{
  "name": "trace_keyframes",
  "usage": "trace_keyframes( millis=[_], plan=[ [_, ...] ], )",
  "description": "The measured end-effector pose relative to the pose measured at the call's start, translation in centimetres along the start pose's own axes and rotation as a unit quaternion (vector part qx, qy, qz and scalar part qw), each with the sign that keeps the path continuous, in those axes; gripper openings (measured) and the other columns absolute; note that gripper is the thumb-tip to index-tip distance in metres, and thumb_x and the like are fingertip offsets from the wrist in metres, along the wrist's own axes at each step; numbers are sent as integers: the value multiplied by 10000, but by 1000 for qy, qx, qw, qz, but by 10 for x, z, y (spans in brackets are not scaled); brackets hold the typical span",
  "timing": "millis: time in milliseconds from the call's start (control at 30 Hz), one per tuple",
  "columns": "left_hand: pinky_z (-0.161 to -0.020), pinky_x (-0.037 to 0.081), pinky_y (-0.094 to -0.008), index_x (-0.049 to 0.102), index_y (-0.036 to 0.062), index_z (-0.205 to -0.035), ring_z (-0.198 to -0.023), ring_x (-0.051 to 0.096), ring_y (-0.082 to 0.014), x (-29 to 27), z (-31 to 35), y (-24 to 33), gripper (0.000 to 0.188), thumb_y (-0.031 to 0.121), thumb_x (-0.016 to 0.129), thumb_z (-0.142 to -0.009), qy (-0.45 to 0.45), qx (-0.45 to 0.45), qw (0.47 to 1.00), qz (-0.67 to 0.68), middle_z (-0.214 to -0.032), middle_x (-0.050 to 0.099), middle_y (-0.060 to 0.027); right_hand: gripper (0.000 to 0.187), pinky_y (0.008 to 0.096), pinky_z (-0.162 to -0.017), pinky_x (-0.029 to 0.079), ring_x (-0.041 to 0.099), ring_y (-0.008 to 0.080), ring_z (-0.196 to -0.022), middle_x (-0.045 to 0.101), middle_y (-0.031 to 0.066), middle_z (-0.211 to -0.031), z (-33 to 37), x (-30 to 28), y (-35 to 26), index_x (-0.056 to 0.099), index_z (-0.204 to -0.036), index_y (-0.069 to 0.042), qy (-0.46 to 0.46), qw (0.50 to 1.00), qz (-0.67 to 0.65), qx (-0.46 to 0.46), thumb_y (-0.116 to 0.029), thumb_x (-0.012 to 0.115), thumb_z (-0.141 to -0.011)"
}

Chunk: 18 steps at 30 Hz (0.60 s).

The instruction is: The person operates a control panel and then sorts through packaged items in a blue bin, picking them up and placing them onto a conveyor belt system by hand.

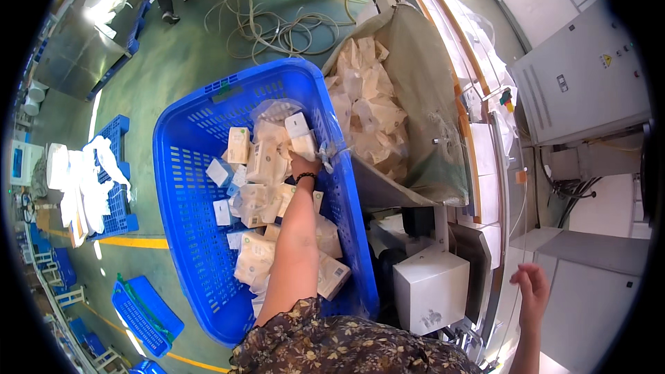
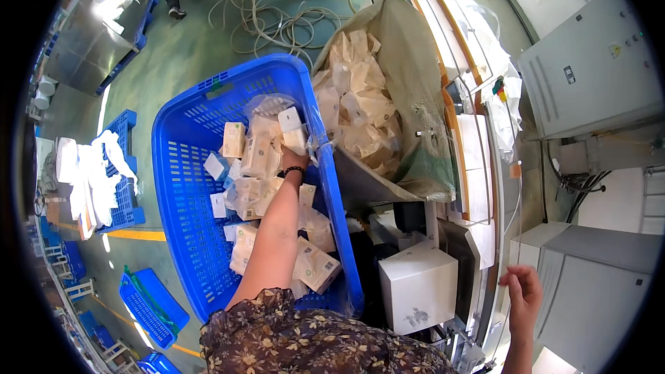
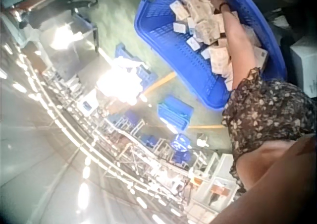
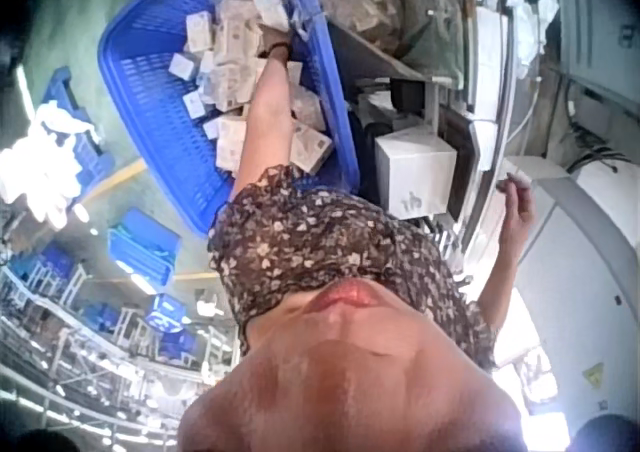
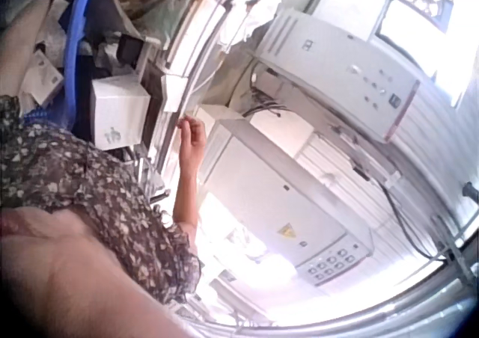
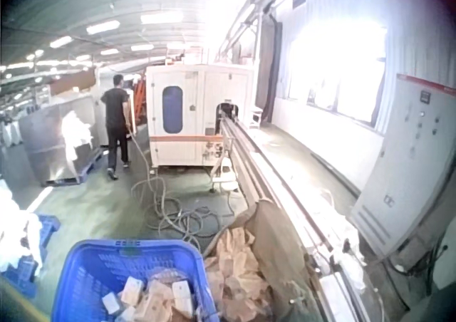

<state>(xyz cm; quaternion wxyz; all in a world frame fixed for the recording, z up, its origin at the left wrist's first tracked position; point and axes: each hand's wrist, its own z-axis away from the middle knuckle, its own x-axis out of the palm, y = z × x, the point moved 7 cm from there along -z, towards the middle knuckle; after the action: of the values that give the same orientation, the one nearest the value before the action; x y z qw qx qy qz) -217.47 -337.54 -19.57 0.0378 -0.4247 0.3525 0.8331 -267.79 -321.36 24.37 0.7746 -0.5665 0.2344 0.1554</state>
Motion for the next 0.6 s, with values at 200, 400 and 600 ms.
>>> trace_keyframes(
  millis=[200,400,600],
  plan=[
    [-981,439,-330,406,45,-1279,-1182,513,-214,-119,124,16,678,-28,629,-643,-214,226,846,434,-1218,526,-63,288,269,-842,480,607,131,-955,634,78,-1044,-52,169,-64,575,-1186,12,-324,938,-104,-61,-186,467,-1007],
    [-1040,379,-435,684,179,-1100,-1285,403,-341,-310,361,87,564,-102,595,-619,-137,601,787,24,-1282,532,-72,654,391,-973,433,498,223,-1197,483,129,-1332,25,302,-94,278,-1476,-148,-611,781,-23,-131,-467,520,-959],
    [-1025,398,-450,714,159,-1067,-1254,461,-380,-359,432,-7,428,-74,561,-742,85,574,805,126,-1278,539,-124,647,294,-870,498,556,123,-1093,526,66,-1253,153,302,-69,255,-1442,-69,-608,732,-290,103,-347,579,-956]
  ],
)
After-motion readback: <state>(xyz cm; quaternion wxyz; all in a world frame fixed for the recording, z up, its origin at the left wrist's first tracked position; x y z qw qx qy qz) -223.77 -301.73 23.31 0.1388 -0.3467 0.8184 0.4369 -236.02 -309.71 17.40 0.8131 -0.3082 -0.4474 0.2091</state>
